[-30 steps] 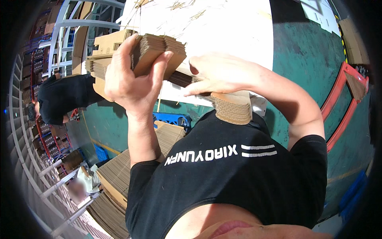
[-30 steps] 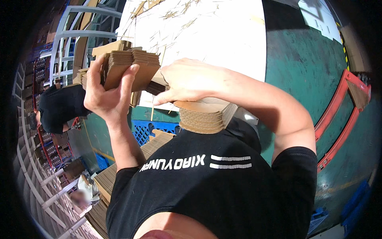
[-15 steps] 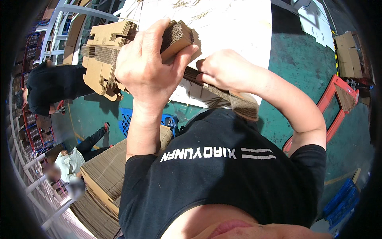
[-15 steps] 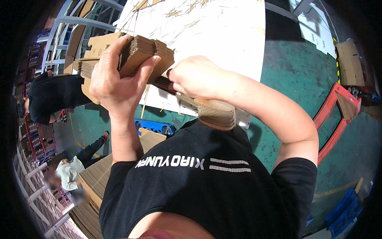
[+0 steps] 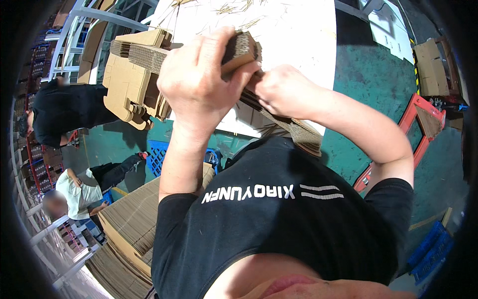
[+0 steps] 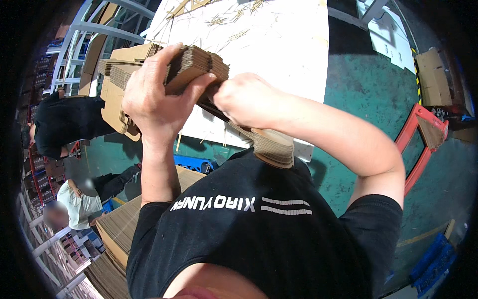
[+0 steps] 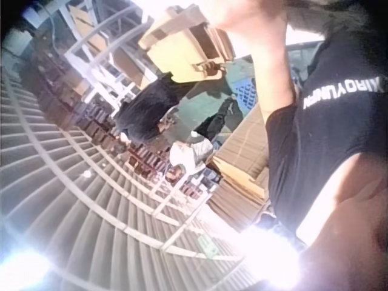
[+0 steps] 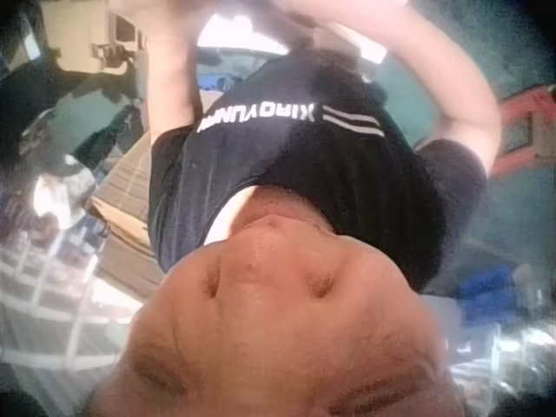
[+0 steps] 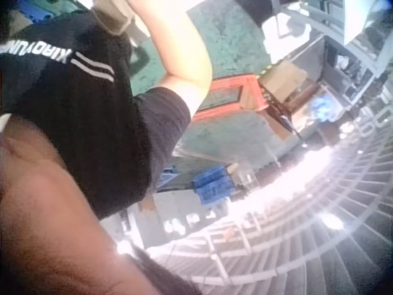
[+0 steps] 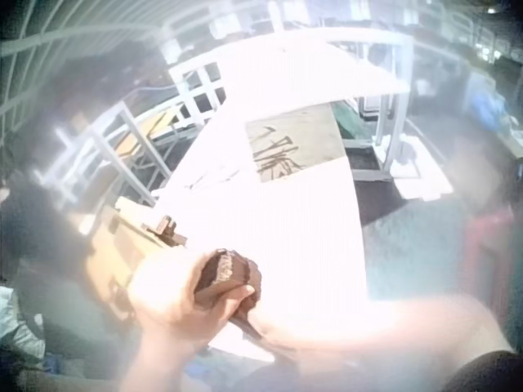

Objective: The person repeatedly picks up stacks of flat, pre-cut cardboard pieces from a white table and places them onto a growing pile on a blue pallet nearby. The person handles the cardboard by hand, aligning the stacks before moving them. The task continues throughout the video with the person clearing the table and building the stack on the pallet.

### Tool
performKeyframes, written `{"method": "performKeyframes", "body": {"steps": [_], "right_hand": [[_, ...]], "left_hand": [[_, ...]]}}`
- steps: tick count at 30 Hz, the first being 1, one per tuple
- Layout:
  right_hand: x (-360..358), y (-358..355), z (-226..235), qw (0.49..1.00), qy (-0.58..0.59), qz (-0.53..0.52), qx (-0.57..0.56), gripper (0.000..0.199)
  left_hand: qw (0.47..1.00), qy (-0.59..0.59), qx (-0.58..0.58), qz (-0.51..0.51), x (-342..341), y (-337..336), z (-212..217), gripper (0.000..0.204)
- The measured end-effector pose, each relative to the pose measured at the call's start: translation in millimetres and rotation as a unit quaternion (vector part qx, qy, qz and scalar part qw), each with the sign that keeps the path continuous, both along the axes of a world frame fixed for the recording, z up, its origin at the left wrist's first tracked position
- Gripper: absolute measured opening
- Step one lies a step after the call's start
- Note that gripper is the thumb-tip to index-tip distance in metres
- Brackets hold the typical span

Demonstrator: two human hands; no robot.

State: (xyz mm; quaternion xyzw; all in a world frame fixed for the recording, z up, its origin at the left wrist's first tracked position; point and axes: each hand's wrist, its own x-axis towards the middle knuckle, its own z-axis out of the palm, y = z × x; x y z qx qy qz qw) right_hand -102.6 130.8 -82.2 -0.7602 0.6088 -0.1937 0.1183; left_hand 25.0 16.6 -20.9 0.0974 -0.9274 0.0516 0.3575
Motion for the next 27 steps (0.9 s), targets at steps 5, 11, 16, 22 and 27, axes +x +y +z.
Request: {"method": "performKeyframes", "body": {"steps": [5, 11, 16, 22, 27], "right_hand": [[-7, 34, -23, 0.806, -0.583, -0.095, 0.030, 0.022], [-16, 1, -53, 0.664, -0.721, -0.187, 0.062, 0.054], [-43, -21, -52, 0.670, -0.714, 0.019, 0.202, 0.057], [-28, -37, -88, 0.529, -0.835, 0.050, 0.141, 0.029], [-20, -36, -105, 0.437, -0.896, 0.022, 0.074, 0.027]], "left_hand": [[1.000, 0.006, 0.003, 0.013, 5, -5, 3, 0.052], [1.000, 0.004, 0.006, -0.001, 3, -9, 0, 0.053], [1.000, -0.002, 0.025, -0.011, 7, -10, 2, 0.055], [1.000, 0.001, 0.019, 0.009, 9, -8, 3, 0.059], [1.000, 0.001, 0.023, -0.013, 9, -12, 2, 0.059]]}}
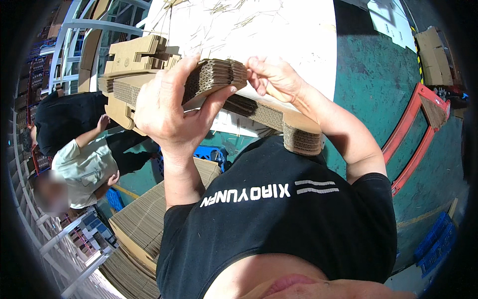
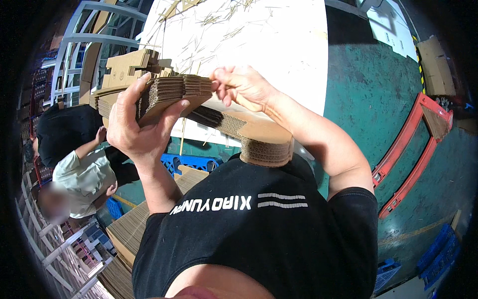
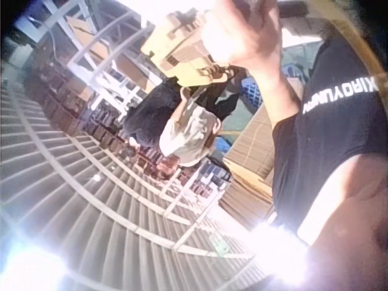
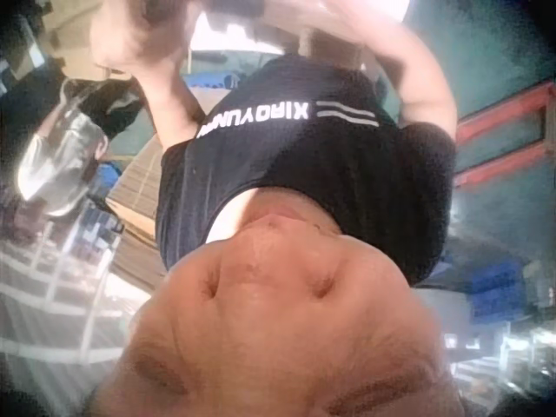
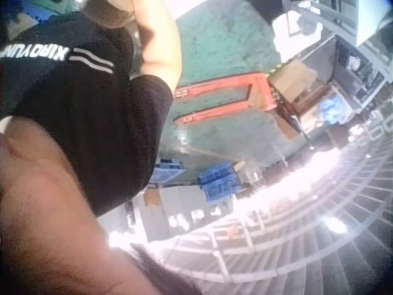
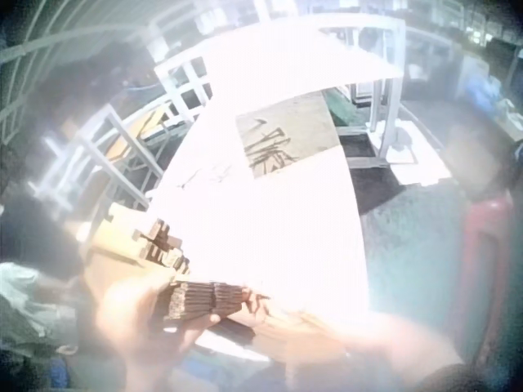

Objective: The person repeatedly picks up stacks of flat, pre-cut cardboard pieces from a white table and places them onto a growing pile on a blue pallet nearby. The person handles the cardboard by hand, aligning the stacks before moving them. The task continues throughout the video with the person clearing the table and building the stack on the pallet.

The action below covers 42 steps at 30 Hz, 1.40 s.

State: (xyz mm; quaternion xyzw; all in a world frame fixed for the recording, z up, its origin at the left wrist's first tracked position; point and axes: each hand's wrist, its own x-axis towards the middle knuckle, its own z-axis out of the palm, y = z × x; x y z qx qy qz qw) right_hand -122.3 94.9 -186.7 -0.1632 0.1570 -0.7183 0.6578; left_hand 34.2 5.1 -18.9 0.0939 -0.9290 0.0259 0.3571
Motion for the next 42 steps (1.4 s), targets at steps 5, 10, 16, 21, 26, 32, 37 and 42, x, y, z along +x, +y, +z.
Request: {"method": "performKeyframes", "body": {"steps": [5, 10, 16, 21, 26, 32, 37, 42], "right_hand": [[14, 4, -5, 0.929, 0.259, -0.175, 0.197, 0.036], [15, 12, 54, 0.913, 0.353, -0.180, -0.099, 0.070], [25, -5, 59, 0.873, 0.433, -0.215, -0.061, 0.043], [35, -6, 55, 0.865, 0.450, -0.216, -0.047, 0.037], [30, -1, 57, 0.900, 0.407, -0.155, -0.035, 0.030], [29, 2, 61, 0.895, 0.426, -0.129, -0.030, 0.030], [29, 1, 63, 0.900, 0.420, -0.109, -0.022, 0.030], [31, 0, 62, 0.905, 0.404, -0.134, 0.005, 0.027]], "left_hand": [[0.999, -0.010, 0.000, -0.030, 0, -5, -2, 0.059], [1.000, -0.004, 0.004, -0.023, -6, -4, -1, 0.056], [0.992, 0.080, -0.044, -0.082, 4, -7, -8, 0.054], [0.956, -0.169, 0.073, -0.229, 48, 32, -29, 0.043], [0.963, -0.213, 0.096, -0.134, 49, 20, -57, 0.027], [0.967, -0.201, 0.058, -0.145, 42, 21, -47, 0.014], [0.959, -0.220, 0.071, -0.161, 43, 18, -46, 0.027], [0.962, -0.227, 0.034, -0.146, 51, 12, -45, 0.015]]}}
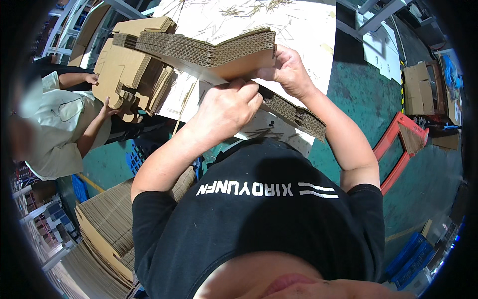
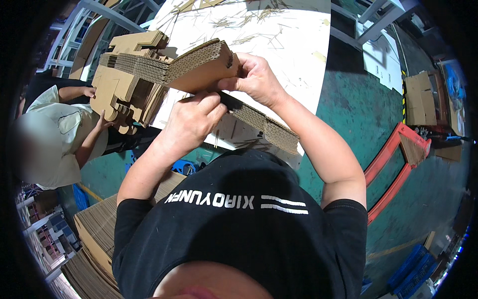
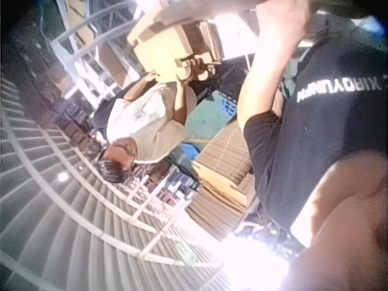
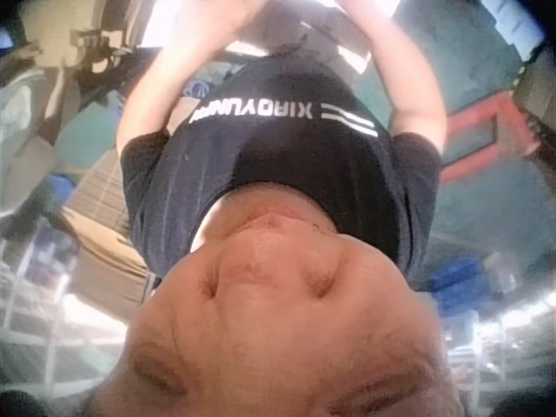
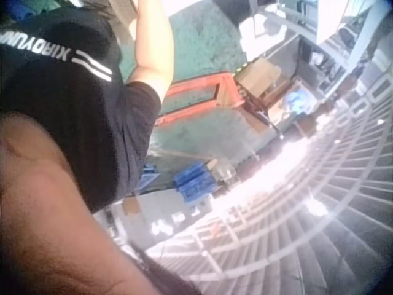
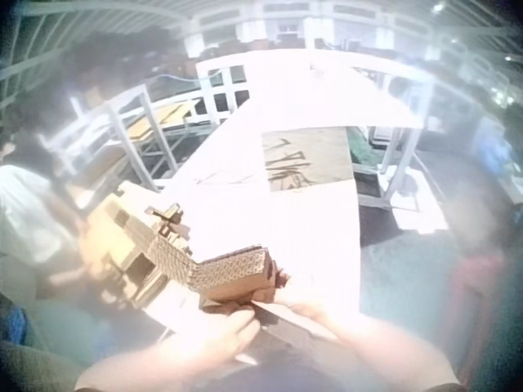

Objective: The person repeatedly picks up stacks of flat, pre-cut cardboard pieces from a white table and places them onto a growing pile on a blue pallet nearby. The person handles the cardboard by hand, aligning the stacks before moving them. The task continues throughout the video with the person clearing the table and building the stack on the pallet.

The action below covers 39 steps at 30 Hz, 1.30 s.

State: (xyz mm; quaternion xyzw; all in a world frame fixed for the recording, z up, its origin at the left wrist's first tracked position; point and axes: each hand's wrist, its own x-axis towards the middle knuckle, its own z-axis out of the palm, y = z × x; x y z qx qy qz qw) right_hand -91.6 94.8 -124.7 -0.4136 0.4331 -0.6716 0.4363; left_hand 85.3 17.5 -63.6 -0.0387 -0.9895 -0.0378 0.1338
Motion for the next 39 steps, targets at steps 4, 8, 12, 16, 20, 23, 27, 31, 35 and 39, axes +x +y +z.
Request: {"method": "performKeyframes", "body": {"steps": [4, 8, 12, 16, 20, 23, 27, 31, 35, 39], "right_hand": [[4, 3, -2, 1.000, -0.001, -0.011, -0.004, 0.028], [-5, 5, 0, 0.999, 0.024, -0.038, 0.015, 0.027], [-9, 4, -2, 0.999, 0.018, -0.042, 0.009, 0.027], [-6, 5, -3, 1.000, 0.002, -0.017, -0.009, 0.028], [-6, 5, -5, 1.000, -0.017, -0.003, -0.016, 0.028], [-7, 6, 1, 1.000, -0.023, 0.006, -0.003, 0.027], [-16, 8, -5, 0.999, 0.029, 0.000, 0.023, 0.026], [-16, 7, -5, 0.998, 0.046, 0.005, 0.029, 0.024], [-23, 6, 2, 0.998, 0.030, 0.018, 0.055, 0.026], [-62, 23, 6, 0.995, 0.048, 0.045, 0.070, 0.036]], "left_hand": [[0.999, -0.024, 0.034, 0.033, 7, -1, -5, 0.008], [0.897, -0.116, 0.412, -0.109, 19, 21, 3, 0.014], [0.986, 0.023, 0.168, 0.009, 4, 18, 1, 0.060], [0.998, 0.048, 0.030, 0.030, -12, 11, -19, 0.033], [0.998, 0.053, 0.029, -0.012, -19, 7, -6, 0.012], [0.999, 0.005, 0.037, -0.014, -21, 7, -1, 0.009], [0.988, -0.059, 0.137, -0.040, -19, 0, 4, 0.010], [0.870, -0.115, 0.411, -0.245, -3, 24, -1, 0.025], [0.924, -0.180, 0.338, 0.019, 18, 13, -20, 0.039], [0.866, 0.254, 0.243, 0.355, 66, -56, -40, 0.046]]}}
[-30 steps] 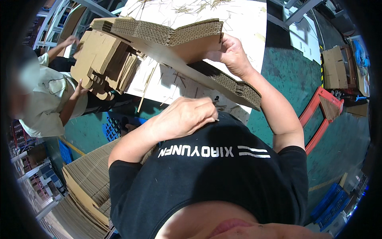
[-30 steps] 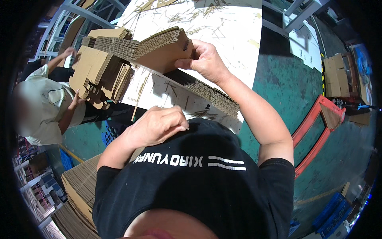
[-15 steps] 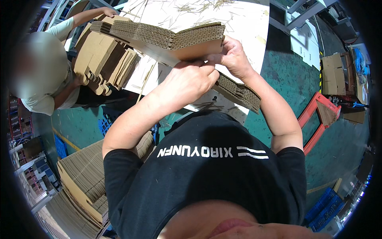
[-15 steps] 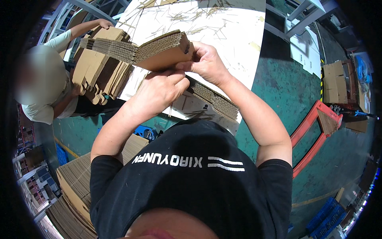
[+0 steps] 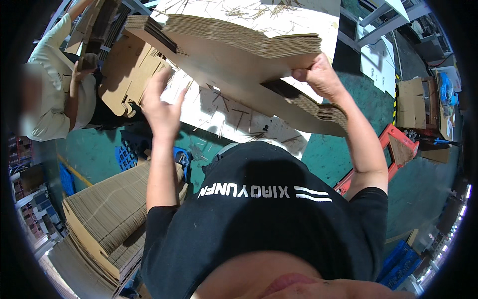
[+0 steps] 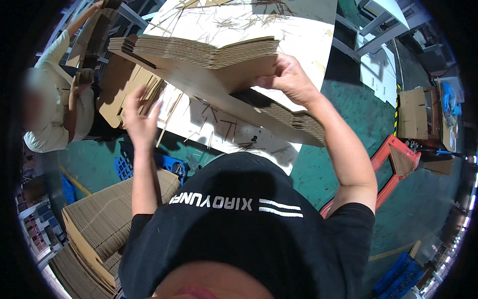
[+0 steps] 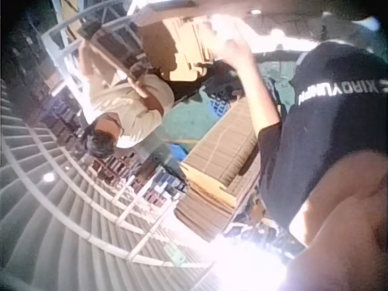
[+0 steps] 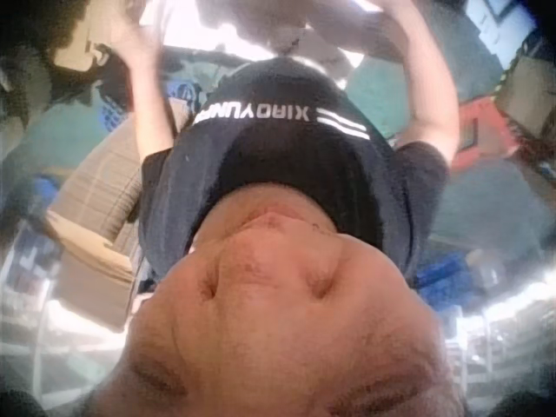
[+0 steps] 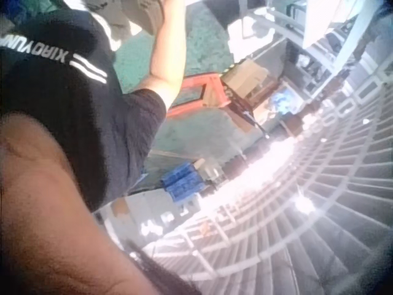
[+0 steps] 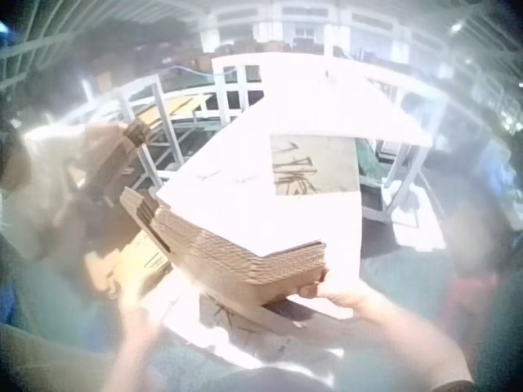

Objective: The person repeatedly picks up stacks of flat, pre-cut cardboard pieces from a white table and places them onto a growing pile on a blue pallet nearby. The person handles the cardboard by hand, aligning the stacks before moving them. The task continues throughout the video with the person clearing the table and building the stack on the pallet.

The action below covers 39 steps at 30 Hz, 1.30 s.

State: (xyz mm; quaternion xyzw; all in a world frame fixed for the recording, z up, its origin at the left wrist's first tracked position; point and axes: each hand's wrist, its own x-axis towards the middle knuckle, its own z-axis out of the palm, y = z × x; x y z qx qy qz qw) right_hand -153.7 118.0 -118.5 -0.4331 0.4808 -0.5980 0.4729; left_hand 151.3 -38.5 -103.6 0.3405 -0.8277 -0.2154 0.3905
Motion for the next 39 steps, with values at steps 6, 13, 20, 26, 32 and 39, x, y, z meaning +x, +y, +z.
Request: {"method": "performKeyframes", "body": {"steps": [6, 13, 20, 26, 32, 39], "right_hand": [[-14, 3, 19, 0.999, 0.022, 0.014, 0.046, 0.046], [-18, 20, 13, 0.997, 0.004, 0.017, 0.071, 0.033], [-27, 36, 18, 0.992, 0.036, -0.029, 0.121, 0.060], [-65, 54, 44, 0.968, 0.143, 0.005, 0.207, 0.065], [-64, 56, 116, 0.853, 0.469, -0.019, 0.227, 0.046], [38, 3, 162, 0.660, 0.733, -0.114, -0.119, 0.070]], "left_hand": [[0.936, 0.026, -0.116, -0.332, -58, 64, 1, 0.044], [0.898, -0.035, -0.172, -0.403, -119, 78, 0, 0.019], [0.875, 0.143, -0.070, -0.457, -76, 60, 18, 0.035], [0.948, 0.255, 0.169, -0.091, -17, -56, -20, 0.116], [0.895, 0.218, 0.336, -0.196, -31, -52, -32, 0.040], [0.899, 0.247, 0.305, -0.193, -52, -4, -27, 0.035]]}}
